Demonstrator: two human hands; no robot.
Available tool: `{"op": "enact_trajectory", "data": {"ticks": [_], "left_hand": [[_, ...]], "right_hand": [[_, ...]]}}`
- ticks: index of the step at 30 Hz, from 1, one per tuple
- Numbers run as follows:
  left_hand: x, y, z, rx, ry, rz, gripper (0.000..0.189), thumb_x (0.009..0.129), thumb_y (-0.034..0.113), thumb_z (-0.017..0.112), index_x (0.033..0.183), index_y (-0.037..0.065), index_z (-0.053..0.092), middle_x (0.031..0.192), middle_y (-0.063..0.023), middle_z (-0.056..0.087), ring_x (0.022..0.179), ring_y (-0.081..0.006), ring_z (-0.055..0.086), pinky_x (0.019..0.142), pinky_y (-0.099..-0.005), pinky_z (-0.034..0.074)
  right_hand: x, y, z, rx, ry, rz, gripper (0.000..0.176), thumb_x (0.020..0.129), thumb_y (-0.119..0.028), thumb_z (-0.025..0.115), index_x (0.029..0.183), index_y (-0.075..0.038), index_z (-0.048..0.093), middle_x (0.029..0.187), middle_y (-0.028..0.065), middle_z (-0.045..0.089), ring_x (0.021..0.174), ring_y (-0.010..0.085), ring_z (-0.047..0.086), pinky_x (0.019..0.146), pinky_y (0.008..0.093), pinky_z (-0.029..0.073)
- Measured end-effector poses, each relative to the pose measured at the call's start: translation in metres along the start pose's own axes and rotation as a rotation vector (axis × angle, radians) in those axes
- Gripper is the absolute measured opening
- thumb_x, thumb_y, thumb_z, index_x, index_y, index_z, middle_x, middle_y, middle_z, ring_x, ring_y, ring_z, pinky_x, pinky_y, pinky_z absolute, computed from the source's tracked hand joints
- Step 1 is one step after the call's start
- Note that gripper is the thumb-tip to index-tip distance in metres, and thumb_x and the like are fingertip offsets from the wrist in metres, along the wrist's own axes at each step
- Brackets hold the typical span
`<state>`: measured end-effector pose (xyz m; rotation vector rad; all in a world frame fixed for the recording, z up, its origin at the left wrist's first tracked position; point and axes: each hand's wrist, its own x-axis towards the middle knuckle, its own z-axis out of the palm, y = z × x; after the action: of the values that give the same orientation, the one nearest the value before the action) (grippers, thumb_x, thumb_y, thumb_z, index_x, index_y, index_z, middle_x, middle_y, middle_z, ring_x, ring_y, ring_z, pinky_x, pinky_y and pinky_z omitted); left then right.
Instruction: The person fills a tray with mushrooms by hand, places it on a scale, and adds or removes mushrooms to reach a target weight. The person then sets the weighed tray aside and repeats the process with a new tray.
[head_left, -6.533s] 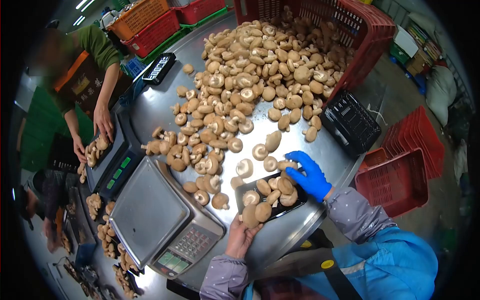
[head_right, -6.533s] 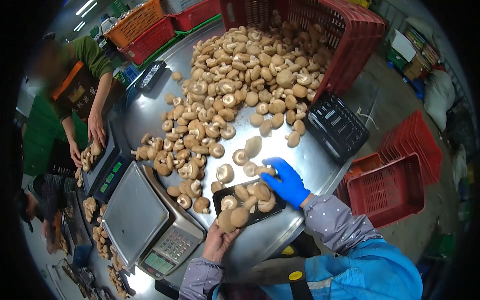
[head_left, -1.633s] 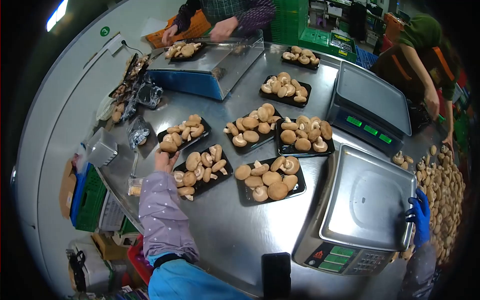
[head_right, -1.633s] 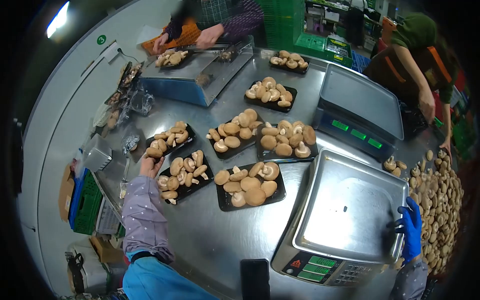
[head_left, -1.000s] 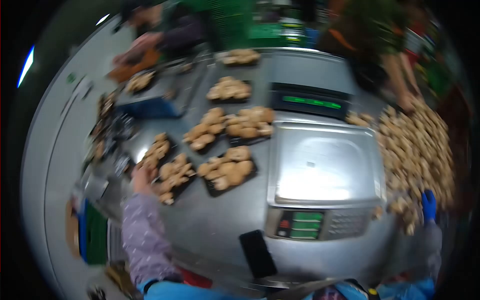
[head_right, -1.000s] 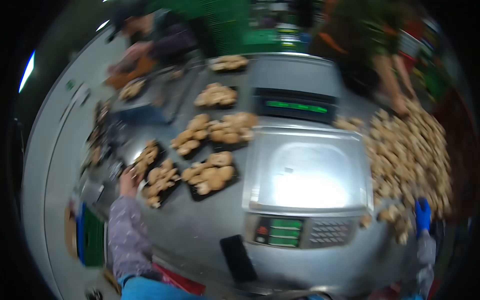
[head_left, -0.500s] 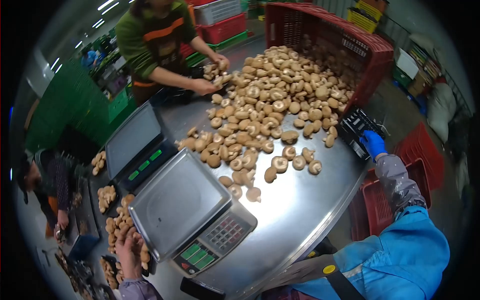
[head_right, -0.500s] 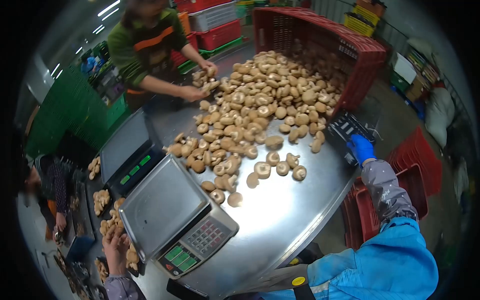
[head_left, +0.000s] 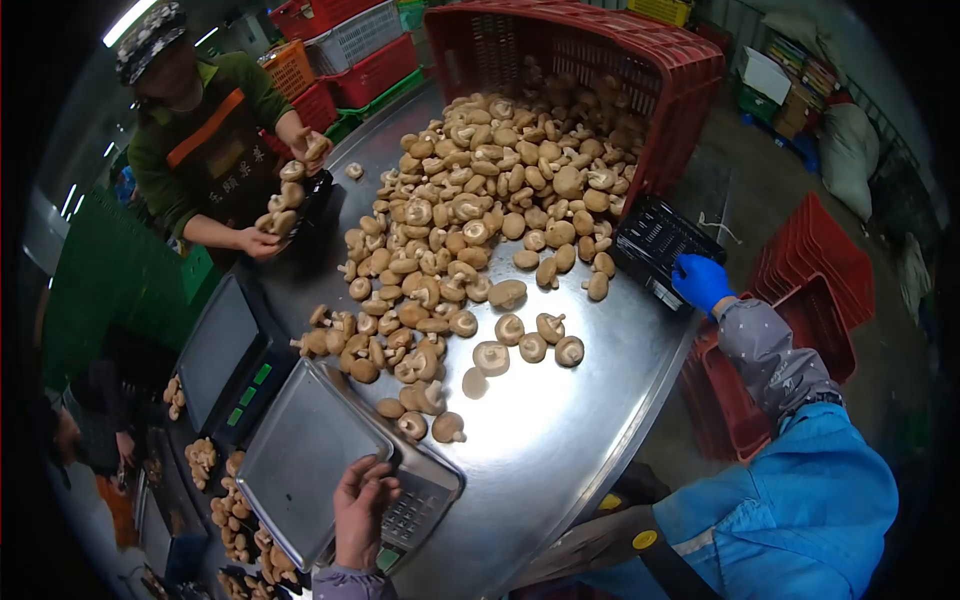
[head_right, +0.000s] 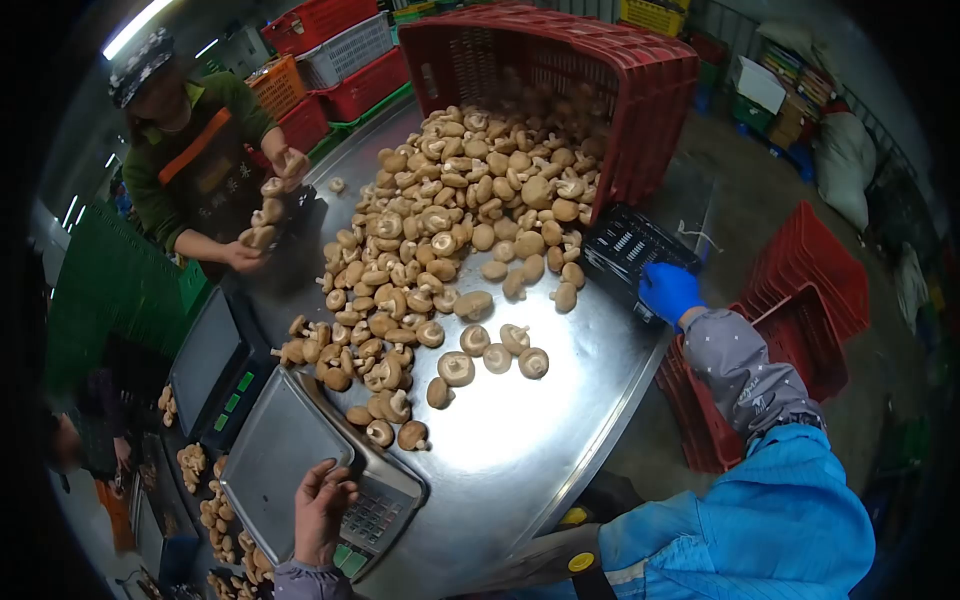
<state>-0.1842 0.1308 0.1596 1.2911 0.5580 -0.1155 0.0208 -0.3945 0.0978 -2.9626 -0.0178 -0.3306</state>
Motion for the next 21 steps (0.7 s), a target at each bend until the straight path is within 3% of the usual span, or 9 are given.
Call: {"op": "enact_trajectory", "data": {"ticks": [3, 6, 9, 11, 14, 15, 17, 20, 21], "left_hand": [[0.001, -0.009, 0.031, 0.023, -0.056, -0.066, 0.034, 0.083, 0.004, 0.049, 0.116, -0.003, 0.042, 0.101, -0.0130, 0.054, 0.081, -0.0182, 0.057, 0.070, -0.0273, 0.051], [-0.001, -0.019, 0.057, -0.011, -0.135, -0.172, 0.035, 0.085, 0.006, 0.049, 0.117, -0.003, 0.040, 0.104, -0.0136, 0.053, 0.084, -0.0187, 0.057, 0.073, -0.0269, 0.050], [-0.006, -0.031, 0.083, -0.076, -0.187, -0.248, 0.039, 0.086, 0.010, 0.051, 0.121, -0.003, 0.038, 0.110, -0.0145, 0.050, 0.091, -0.0202, 0.056, 0.075, -0.0275, 0.050], [-0.006, -0.044, 0.101, -0.232, -0.372, -0.331, 0.044, 0.088, 0.022, 0.049, 0.124, 0.000, 0.035, 0.120, -0.0156, 0.046, 0.099, -0.0233, 0.053, 0.078, -0.0304, 0.049], [-0.010, -0.077, 0.120, -0.587, -0.489, -0.421, 0.050, 0.090, 0.034, 0.043, 0.126, 0.002, 0.033, 0.127, -0.0165, 0.040, 0.106, -0.0266, 0.050, 0.082, -0.0334, 0.047], [-0.007, -0.091, 0.121, -0.648, -0.475, -0.504, 0.051, 0.090, 0.041, 0.038, 0.126, 0.005, 0.033, 0.131, -0.0162, 0.037, 0.108, -0.0282, 0.049, 0.084, -0.0352, 0.046], [0.001, -0.111, 0.122, -0.877, -0.340, -0.690, 0.041, 0.092, 0.022, 0.040, 0.125, -0.001, 0.033, 0.125, -0.0204, 0.042, 0.109, -0.0315, 0.048, 0.086, -0.0361, 0.045], [0.020, -0.137, 0.120, -0.844, -0.009, -0.689, 0.036, 0.087, 0.005, 0.039, 0.121, -0.008, 0.033, 0.118, -0.0236, 0.045, 0.104, -0.0322, 0.050, 0.083, -0.0323, 0.048], [0.026, -0.134, 0.118, -0.858, 0.004, -0.675, 0.036, 0.087, 0.005, 0.039, 0.121, -0.008, 0.033, 0.118, -0.0236, 0.045, 0.104, -0.0322, 0.050, 0.083, -0.0323, 0.048]], "right_hand": [[0.007, -0.004, 0.003, 0.035, 0.085, -0.005, 0.016, 0.076, -0.022, 0.052, 0.081, -0.008, 0.055, 0.077, 0.0155, 0.058, 0.072, 0.0360, 0.057, 0.064, 0.0438, 0.045], [0.006, -0.038, -0.043, 0.015, 0.178, 0.090, 0.016, 0.078, -0.022, 0.053, 0.083, -0.007, 0.053, 0.075, 0.0158, 0.058, 0.069, 0.0348, 0.057, 0.061, 0.0423, 0.045], [-0.007, -0.071, -0.062, 0.477, 0.000, -0.169, 0.017, 0.079, -0.019, 0.060, 0.086, -0.007, 0.051, 0.067, 0.0110, 0.058, 0.061, 0.0269, 0.060, 0.056, 0.0334, 0.047], [-0.020, -0.101, -0.064, 0.473, -0.246, -0.389, 0.025, 0.074, -0.028, 0.066, 0.085, -0.008, 0.056, 0.070, 0.0097, 0.060, 0.061, 0.0247, 0.061, 0.056, 0.0316, 0.047], [-0.042, -0.137, -0.036, 0.316, -0.633, -0.971, 0.024, 0.078, -0.038, 0.058, 0.076, -0.014, 0.057, 0.065, 0.0068, 0.056, 0.058, 0.0257, 0.057, 0.050, 0.0346, 0.045], [-0.051, -0.139, -0.018, 0.502, -0.698, -0.991, 0.022, 0.079, -0.038, 0.056, 0.075, -0.017, 0.055, 0.065, 0.0053, 0.055, 0.058, 0.0246, 0.057, 0.049, 0.0340, 0.044], [-0.049, -0.157, 0.003, 0.334, -0.671, -1.286, 0.020, 0.079, -0.038, 0.055, 0.078, -0.018, 0.054, 0.065, 0.0033, 0.053, 0.056, 0.0226, 0.055, 0.046, 0.0341, 0.043], [-0.023, -0.184, 0.037, 0.351, -0.684, -1.446, 0.020, 0.079, -0.037, 0.056, 0.081, -0.017, 0.053, 0.065, 0.0039, 0.052, 0.056, 0.0230, 0.055, 0.046, 0.0352, 0.043], [-0.012, -0.198, 0.046, 0.390, -0.622, -1.514, 0.020, 0.079, -0.036, 0.056, 0.081, -0.016, 0.053, 0.067, 0.0049, 0.052, 0.056, 0.0236, 0.055, 0.046, 0.0355, 0.043]]}}
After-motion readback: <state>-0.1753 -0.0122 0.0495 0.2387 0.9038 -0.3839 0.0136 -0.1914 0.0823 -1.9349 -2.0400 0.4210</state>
